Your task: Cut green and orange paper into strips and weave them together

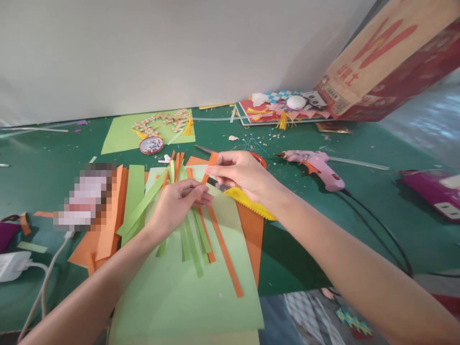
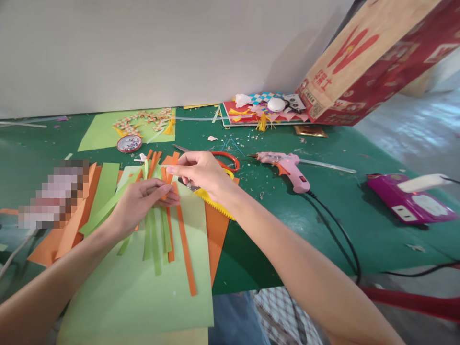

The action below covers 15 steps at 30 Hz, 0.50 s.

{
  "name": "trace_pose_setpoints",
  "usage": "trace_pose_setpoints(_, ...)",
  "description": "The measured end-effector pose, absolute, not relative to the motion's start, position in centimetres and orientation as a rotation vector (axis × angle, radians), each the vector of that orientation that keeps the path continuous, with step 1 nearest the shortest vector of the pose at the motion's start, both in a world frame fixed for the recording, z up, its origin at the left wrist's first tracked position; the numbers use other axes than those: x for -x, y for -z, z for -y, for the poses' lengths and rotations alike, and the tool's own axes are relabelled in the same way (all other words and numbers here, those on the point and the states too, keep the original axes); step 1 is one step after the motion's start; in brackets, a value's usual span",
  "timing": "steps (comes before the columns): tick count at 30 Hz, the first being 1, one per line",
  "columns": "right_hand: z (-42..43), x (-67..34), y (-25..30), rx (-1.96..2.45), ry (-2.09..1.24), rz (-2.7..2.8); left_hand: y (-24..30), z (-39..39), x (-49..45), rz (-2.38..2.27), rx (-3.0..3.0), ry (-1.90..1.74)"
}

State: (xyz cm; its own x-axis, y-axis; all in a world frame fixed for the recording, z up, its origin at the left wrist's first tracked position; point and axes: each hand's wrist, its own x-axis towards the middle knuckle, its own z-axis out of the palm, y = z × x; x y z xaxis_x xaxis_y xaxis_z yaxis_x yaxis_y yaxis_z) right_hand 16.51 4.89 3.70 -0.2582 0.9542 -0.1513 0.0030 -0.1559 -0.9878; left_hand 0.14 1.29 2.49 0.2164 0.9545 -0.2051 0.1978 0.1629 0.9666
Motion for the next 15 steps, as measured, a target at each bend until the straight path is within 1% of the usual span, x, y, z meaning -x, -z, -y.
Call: trace_pose_setpoints(15, -4.72, -16.42, -4.1, 1.176, -1.5, 1.257, -3.13, -1.22, -0.61, -1.291, -1.258, -0.794)
